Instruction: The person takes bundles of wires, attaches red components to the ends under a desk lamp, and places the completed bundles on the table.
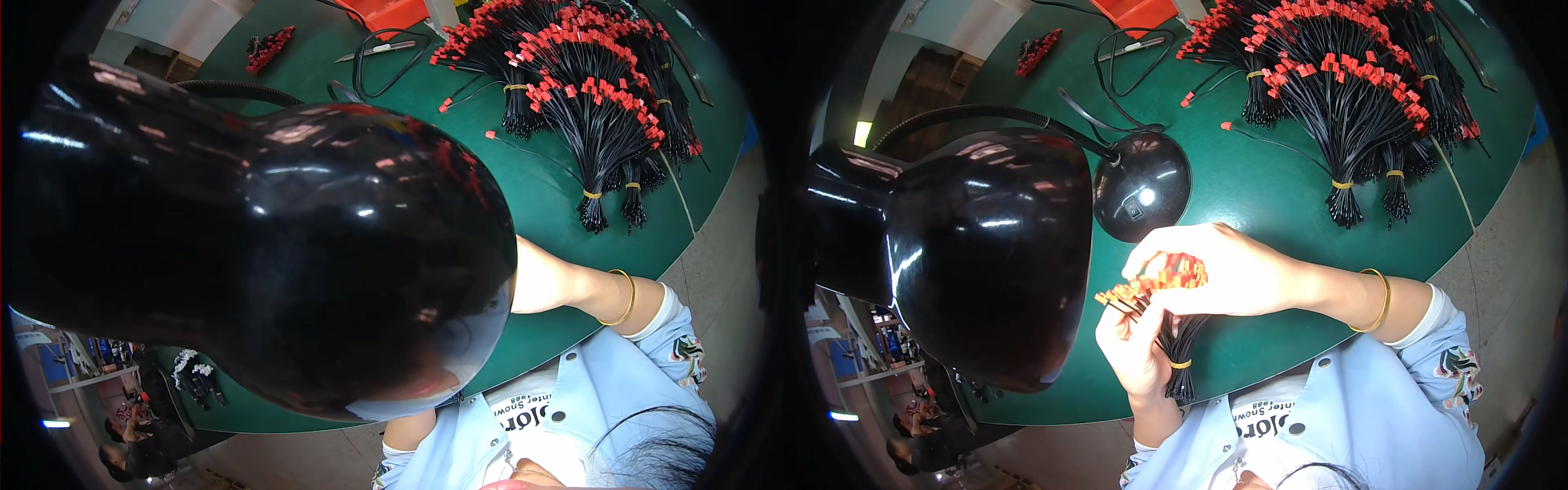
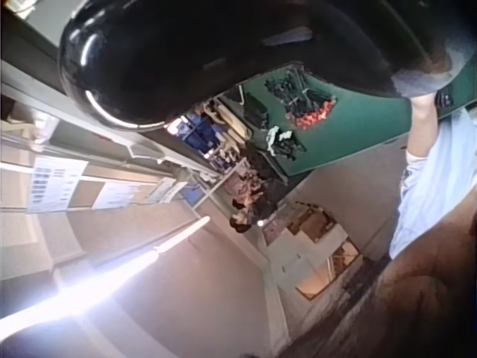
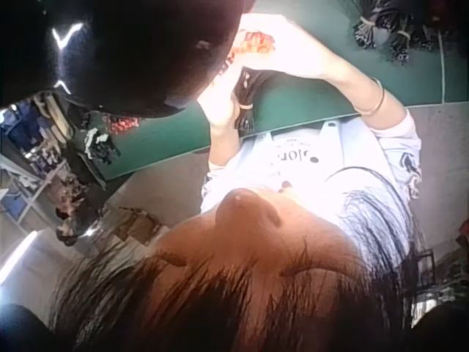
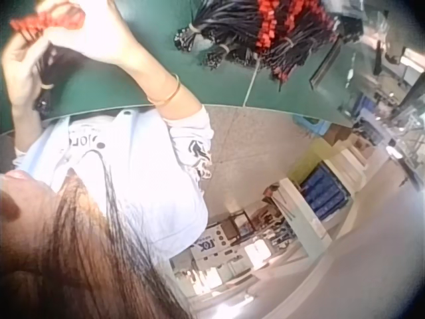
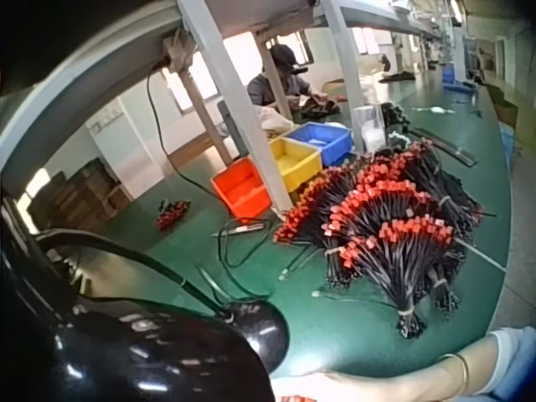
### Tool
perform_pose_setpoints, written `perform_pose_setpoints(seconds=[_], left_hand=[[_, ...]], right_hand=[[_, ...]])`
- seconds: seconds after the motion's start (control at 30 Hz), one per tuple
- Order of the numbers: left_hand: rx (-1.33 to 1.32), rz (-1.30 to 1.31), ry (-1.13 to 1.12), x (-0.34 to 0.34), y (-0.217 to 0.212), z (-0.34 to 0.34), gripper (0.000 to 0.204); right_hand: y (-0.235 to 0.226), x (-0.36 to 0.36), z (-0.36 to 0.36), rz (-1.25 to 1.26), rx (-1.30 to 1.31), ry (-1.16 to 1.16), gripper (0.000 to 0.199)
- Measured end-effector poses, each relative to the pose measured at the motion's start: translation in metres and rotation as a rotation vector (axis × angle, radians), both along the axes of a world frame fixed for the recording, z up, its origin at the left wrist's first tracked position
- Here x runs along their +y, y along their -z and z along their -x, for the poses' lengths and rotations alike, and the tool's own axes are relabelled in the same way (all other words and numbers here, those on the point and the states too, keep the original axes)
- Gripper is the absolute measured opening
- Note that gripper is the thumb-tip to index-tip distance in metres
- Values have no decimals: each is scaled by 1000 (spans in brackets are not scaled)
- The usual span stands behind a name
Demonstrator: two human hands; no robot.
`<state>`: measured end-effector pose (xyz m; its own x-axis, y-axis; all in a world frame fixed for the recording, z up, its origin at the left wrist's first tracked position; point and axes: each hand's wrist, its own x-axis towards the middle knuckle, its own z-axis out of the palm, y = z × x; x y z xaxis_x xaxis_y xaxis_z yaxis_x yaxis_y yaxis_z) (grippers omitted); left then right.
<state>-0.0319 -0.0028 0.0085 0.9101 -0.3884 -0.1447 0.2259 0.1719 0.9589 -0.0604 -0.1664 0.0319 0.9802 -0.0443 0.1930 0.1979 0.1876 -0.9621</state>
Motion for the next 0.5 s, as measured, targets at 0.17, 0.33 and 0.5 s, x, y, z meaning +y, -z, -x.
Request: perform_pose_setpoints(seconds=[0.17,0.33,0.5], left_hand=[[-164,-153,58,-2,8,-1,15],[-40,11,-11,3,-4,2,12],[16,-3,-39,-3,-1,1,7]], right_hand=[[4,-4,1,34,53,-23,22],[1,0,-4,-217,46,-164,23],[14,-4,-4,-167,37,-167,27]])
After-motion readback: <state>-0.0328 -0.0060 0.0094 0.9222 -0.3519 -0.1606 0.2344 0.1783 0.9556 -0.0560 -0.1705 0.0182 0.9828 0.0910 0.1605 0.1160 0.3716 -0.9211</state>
